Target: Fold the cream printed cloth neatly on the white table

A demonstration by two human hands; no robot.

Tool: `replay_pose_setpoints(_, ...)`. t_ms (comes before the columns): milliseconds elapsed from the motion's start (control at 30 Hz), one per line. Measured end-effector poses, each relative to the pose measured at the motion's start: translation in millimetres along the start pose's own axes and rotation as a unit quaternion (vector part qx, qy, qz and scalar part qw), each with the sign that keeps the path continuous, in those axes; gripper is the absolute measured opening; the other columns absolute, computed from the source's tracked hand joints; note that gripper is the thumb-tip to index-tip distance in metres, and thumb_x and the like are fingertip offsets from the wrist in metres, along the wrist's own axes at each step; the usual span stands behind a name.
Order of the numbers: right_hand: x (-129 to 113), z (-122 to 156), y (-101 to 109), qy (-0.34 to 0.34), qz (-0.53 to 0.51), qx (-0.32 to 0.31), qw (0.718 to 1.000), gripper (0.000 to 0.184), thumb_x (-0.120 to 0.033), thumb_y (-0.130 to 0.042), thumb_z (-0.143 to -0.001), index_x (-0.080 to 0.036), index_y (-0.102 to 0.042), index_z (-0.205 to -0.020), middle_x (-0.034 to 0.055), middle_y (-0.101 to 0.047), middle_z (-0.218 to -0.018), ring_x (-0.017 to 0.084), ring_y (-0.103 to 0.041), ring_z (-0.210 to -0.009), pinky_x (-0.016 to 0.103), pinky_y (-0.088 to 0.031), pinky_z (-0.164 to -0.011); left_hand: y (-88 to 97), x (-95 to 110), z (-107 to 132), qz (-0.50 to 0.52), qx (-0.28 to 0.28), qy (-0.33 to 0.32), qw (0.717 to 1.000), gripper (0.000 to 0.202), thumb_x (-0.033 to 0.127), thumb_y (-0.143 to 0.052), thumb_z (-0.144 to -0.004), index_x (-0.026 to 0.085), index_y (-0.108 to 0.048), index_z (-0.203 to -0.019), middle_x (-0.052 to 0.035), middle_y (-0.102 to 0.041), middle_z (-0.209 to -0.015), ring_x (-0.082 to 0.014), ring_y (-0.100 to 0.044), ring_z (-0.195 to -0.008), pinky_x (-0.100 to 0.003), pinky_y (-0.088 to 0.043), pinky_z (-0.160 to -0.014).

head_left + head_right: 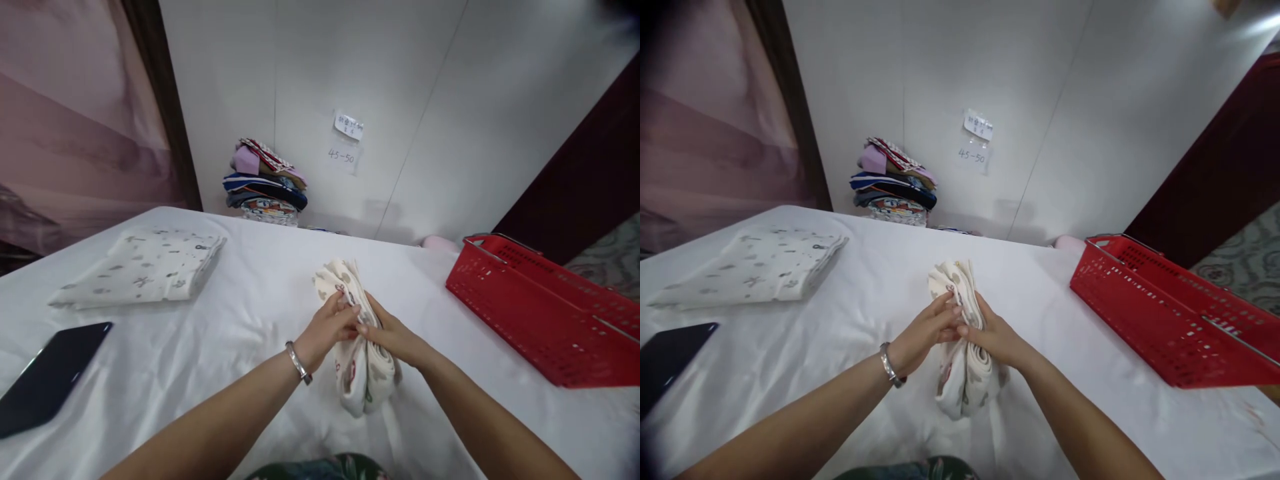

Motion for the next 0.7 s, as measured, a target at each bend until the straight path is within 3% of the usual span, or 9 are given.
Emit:
replay_pose_setpoints(233, 4, -2, -11, -0.021, -0.110, -0.008, 0.994, 0.078, -0.035, -0.071, -0.067, -0.028, -0.032, -0.134, 0.0025, -0.059, -0.112, 0.022, -0.056, -0.099, 0.037, -0.046, -0.085, 0.8, -10, 7, -0.001, -0.019, 0.029, 0.999, 0.075, 0.043, -0.062, -0.076, 0.024, -0.023, -0.137, -0.0121, -0.051, -0.123, -0.0193, -0.060, -0.095, -0.033, -0.049, -0.081)
replay_pose_setpoints(333, 9, 1, -11, -0.022, -0.132, 0.004, 0.991, 0.082, -0.031, -0.074, -0.060, -0.027, -0.036, -0.132, 0.0007, -0.061, -0.104, 0.021, -0.058, -0.091, 0.034, -0.048, -0.078, 1.4, -10, 9, -0.046, -0.013, 0.034, 0.998, 0.076, 0.045, -0.061, -0.075, 0.025, -0.022, -0.138, -0.0118, -0.052, -0.123, -0.0195, -0.061, -0.095, -0.031, -0.050, -0.079)
replay_pose_setpoints(433, 12, 6, -5, -0.018, -0.129, 0.015, 0.991, 0.081, -0.031, -0.074, -0.056, -0.028, -0.040, -0.129, -0.0010, -0.060, -0.109, 0.021, -0.056, -0.095, 0.033, -0.048, -0.080, 4.8, 1, 6, -0.136, -0.001, 0.035, 0.990, 0.075, 0.048, -0.061, -0.072, 0.022, -0.029, -0.135, -0.0122, -0.059, -0.112, -0.0180, -0.064, -0.081, -0.029, -0.050, -0.070)
replay_pose_setpoints(567, 19, 20, 22, -0.043, -0.081, 0.073, 0.993, 0.084, -0.026, -0.071, -0.057, -0.027, -0.036, -0.134, -0.0006, -0.057, -0.117, 0.022, -0.055, -0.101, 0.034, -0.047, -0.085, 20.2, 3, -10, -0.239, -0.006, 0.002, 0.971, 0.062, 0.054, -0.056, -0.070, 0.017, -0.048, -0.119, -0.0098, -0.065, -0.093, -0.0160, -0.062, -0.064, -0.029, -0.050, -0.063)
replay_pose_setpoints(700, 9, 42, 83, -0.029, 0.079, 0.185, 0.979, 0.086, -0.015, -0.065, -0.058, -0.025, -0.032, -0.137, 0.0012, -0.052, -0.126, 0.021, -0.052, -0.107, 0.034, -0.042, -0.091, 50.8, -43, -29, -0.352, 0.008, -0.015, 0.936, 0.048, 0.052, -0.053, -0.070, 0.016, -0.058, -0.101, -0.0072, -0.066, -0.086, -0.0174, -0.063, -0.065, -0.031, -0.050, -0.066)
Point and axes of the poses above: each hand's wrist, its own z-axis away from the middle knuckle, its own y-axis out of the back of the hand, x = y × z, the point moved 5 cm from there along -z, towards the middle knuckle
